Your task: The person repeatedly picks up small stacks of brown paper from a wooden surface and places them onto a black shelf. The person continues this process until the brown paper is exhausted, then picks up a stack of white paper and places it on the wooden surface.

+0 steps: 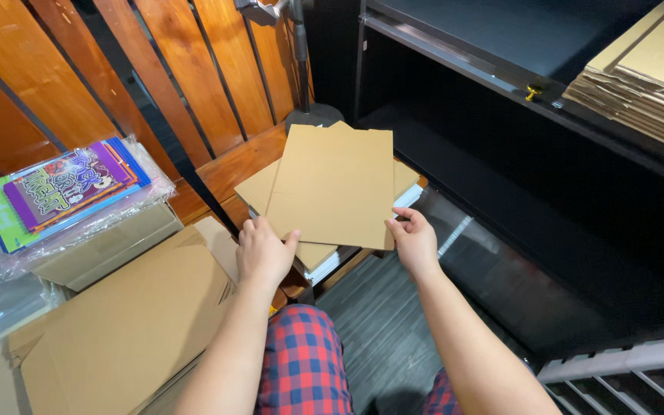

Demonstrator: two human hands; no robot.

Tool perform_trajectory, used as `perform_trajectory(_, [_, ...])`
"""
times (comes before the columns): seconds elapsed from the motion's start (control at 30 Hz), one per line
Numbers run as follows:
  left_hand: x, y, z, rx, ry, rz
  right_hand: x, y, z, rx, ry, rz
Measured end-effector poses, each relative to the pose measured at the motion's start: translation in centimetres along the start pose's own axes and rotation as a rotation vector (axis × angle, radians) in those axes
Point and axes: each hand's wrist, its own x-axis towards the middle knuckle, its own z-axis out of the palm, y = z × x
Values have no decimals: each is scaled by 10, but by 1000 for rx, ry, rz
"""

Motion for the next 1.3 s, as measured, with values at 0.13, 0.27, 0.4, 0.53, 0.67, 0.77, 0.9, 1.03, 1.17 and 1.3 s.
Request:
perform_trajectory(0.13, [-6, -8, 14, -121, 53, -21, -9, -14, -2, -58, -50, 10])
perform_trajectory(0.27, [-22, 5, 5, -321, 50, -36, -23, -19, -2, -102, -98, 6])
perform_trajectory(0.4, [-49, 31, -29, -504, 40, -38, -23, -21, -6, -261, -64, -63])
perform_trajectory(0.53, [-38, 22, -16, -495, -37, -67, -36, -39, -7, -461, -36, -22])
perform_trajectory(0.67, [-34, 20, -15, -537, -69, -83, -46, -46, -6, -546, -45, 31])
perform_trajectory(0.77, [-33, 20, -13, -542, -69, -83, -51, -51, -4, -568, -51, 40])
perform_trajectory(0.9, [-33, 21, -14, -546, -74, -84, -59, -63, -2, -566, -60, 63])
perform_trajectory(1.03, [-31, 18, -11, -551, -75, -84, -58, -61, -1, -567, -57, 74])
perform_trajectory(1.17, [-30, 17, -9, -554, -68, -80, -62, -66, 0, -577, -67, 80])
perform_trajectory(1.3, [-33, 18, -11, -556, -60, -74, -69, -75, 3, -622, -85, 111])
